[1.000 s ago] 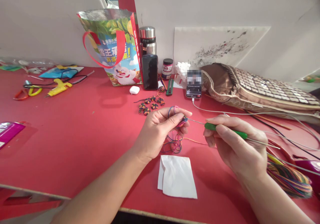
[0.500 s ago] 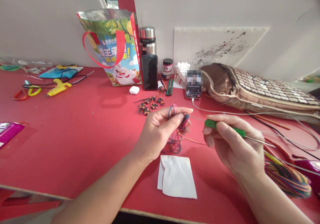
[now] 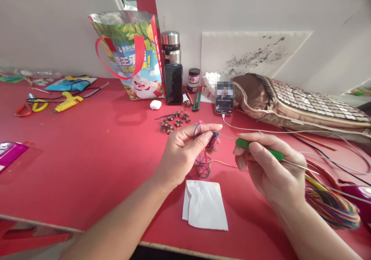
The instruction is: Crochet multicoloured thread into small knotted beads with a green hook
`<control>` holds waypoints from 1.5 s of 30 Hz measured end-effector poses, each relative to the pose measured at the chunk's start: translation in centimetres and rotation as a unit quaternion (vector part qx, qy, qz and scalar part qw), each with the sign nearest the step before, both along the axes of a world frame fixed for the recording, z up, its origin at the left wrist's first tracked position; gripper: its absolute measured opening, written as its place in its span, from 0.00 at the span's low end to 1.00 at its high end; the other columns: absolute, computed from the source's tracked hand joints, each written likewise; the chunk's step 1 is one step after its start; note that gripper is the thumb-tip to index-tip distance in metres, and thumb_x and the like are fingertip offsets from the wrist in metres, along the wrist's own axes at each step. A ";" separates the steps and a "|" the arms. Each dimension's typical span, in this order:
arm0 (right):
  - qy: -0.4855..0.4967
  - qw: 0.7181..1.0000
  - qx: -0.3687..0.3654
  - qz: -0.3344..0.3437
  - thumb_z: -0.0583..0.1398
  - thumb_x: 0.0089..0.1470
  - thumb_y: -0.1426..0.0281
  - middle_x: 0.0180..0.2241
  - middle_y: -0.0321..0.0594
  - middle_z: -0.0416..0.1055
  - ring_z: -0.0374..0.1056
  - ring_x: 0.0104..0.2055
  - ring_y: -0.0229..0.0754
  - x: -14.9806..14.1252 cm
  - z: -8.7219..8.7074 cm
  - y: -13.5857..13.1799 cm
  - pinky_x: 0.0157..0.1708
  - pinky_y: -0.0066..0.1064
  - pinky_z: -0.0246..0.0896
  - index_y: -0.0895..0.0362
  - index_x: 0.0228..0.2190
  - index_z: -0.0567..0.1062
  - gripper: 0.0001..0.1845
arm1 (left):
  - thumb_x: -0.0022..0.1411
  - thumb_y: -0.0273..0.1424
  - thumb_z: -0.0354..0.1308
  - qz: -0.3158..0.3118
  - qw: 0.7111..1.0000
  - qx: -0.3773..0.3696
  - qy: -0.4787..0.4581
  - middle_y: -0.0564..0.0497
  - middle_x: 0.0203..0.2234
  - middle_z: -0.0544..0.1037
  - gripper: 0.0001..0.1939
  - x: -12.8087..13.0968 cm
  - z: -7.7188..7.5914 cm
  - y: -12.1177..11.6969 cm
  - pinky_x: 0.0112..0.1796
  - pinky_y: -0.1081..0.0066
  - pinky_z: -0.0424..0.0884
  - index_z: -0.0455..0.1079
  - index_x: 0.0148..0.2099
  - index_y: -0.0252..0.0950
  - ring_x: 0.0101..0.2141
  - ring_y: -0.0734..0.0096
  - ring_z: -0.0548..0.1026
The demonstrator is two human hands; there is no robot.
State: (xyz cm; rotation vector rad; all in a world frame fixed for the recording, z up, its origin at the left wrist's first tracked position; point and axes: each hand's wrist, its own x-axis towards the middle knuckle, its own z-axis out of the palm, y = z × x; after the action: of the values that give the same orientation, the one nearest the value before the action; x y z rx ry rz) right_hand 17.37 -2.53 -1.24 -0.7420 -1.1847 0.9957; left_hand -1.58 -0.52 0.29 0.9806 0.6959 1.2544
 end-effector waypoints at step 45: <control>0.080 0.992 -0.070 0.073 0.71 0.64 0.63 0.31 0.40 0.84 0.77 0.24 0.37 -1.2 -0.6 0.3 0.25 0.29 0.78 0.51 0.44 0.89 0.09 | 0.61 0.31 0.74 0.079 0.978 0.090 0.169 0.50 0.39 0.83 0.12 -0.5 0.3 0.6 0.42 0.73 0.80 0.86 0.48 0.40 0.41 0.70 0.81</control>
State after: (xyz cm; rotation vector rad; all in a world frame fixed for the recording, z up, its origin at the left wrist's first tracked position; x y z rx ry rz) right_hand 16.19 -2.27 -1.84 -0.6783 -1.0490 1.2475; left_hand -2.08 0.04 0.61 1.3291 0.9504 1.3184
